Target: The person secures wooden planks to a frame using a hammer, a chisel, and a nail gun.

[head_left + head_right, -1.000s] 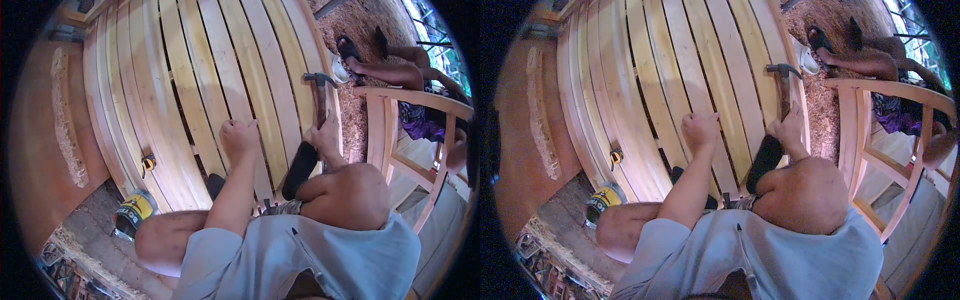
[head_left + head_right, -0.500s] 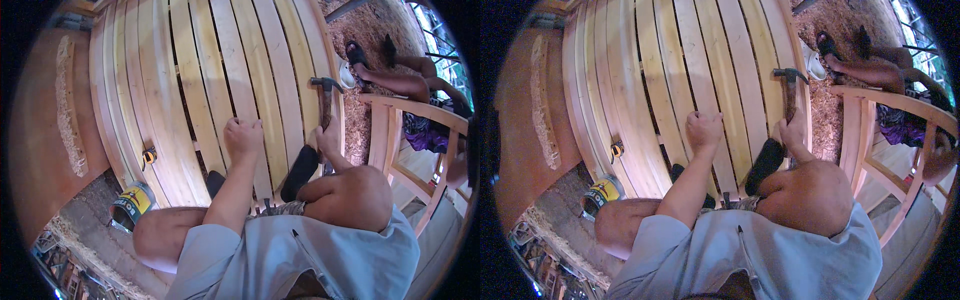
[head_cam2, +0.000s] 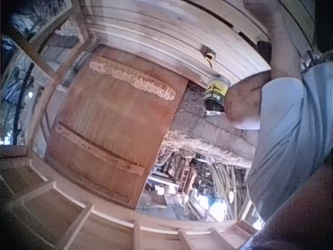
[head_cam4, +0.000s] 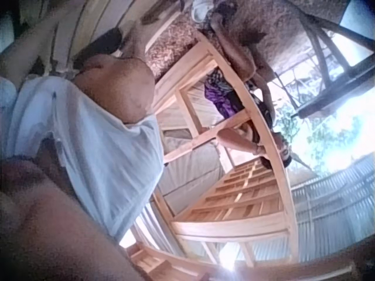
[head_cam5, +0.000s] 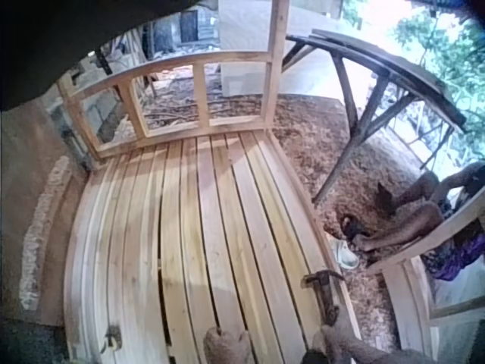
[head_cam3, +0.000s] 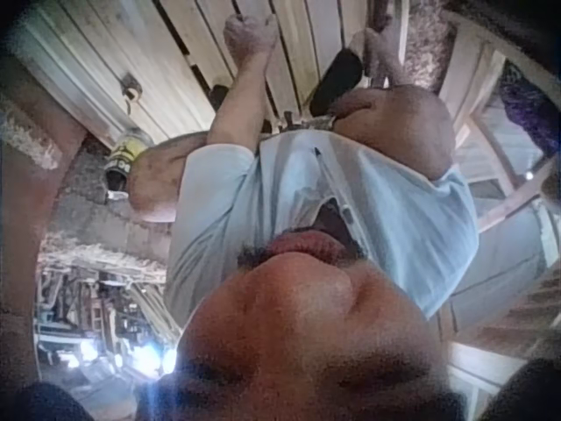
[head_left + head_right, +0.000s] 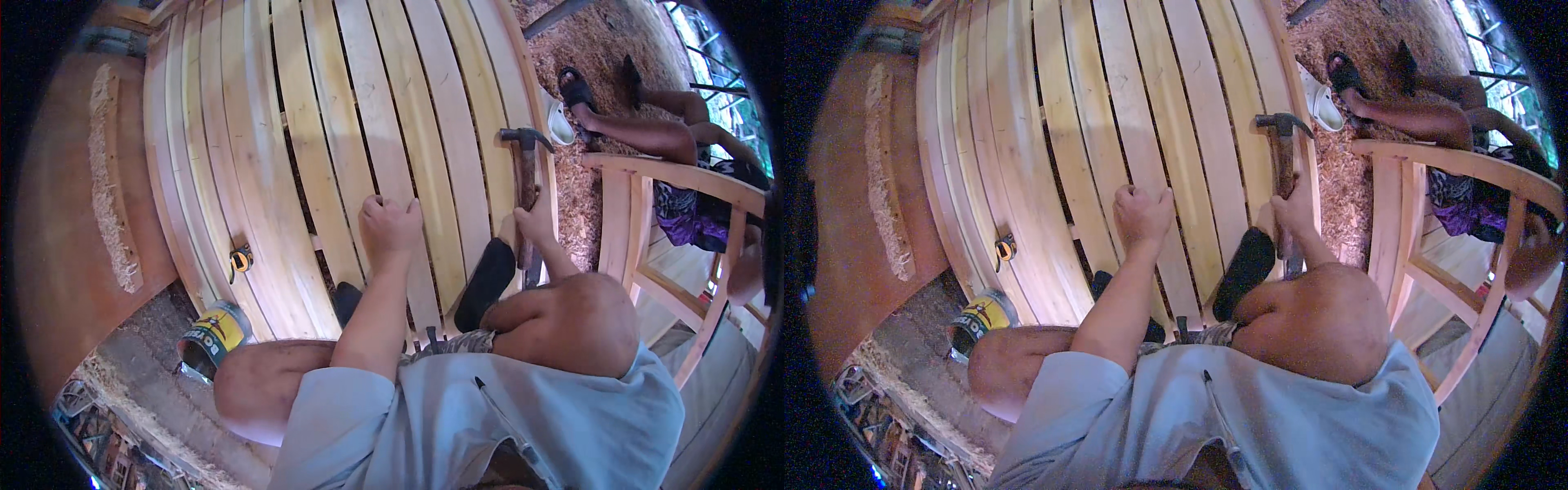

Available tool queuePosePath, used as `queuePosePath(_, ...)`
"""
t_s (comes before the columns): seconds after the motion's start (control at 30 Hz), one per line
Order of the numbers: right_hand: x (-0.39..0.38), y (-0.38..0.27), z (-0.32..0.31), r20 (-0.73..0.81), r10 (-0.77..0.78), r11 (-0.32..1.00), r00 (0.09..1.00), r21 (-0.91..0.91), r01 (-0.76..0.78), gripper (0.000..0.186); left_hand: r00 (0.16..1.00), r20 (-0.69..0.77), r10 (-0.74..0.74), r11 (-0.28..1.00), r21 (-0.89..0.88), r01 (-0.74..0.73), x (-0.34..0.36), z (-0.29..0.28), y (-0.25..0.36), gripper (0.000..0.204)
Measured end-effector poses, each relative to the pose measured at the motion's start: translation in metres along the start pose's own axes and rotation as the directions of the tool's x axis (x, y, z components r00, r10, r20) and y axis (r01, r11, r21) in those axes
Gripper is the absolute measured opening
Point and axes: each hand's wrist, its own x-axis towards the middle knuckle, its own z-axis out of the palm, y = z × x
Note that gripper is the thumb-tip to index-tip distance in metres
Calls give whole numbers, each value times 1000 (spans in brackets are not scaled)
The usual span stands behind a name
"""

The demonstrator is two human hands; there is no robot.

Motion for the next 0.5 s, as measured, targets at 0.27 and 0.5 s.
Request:
queuePosePath(0.27,27,-4,-24,238,197,980,951,-15,-199,63,995,-36,88,991,-95,-92,27,6,-37,53)
queuePosePath(0.5,29,-8,-21,167,171,984,971,-73,-160,60,940,6,341,940,10,-341,68,-4,-5,58)
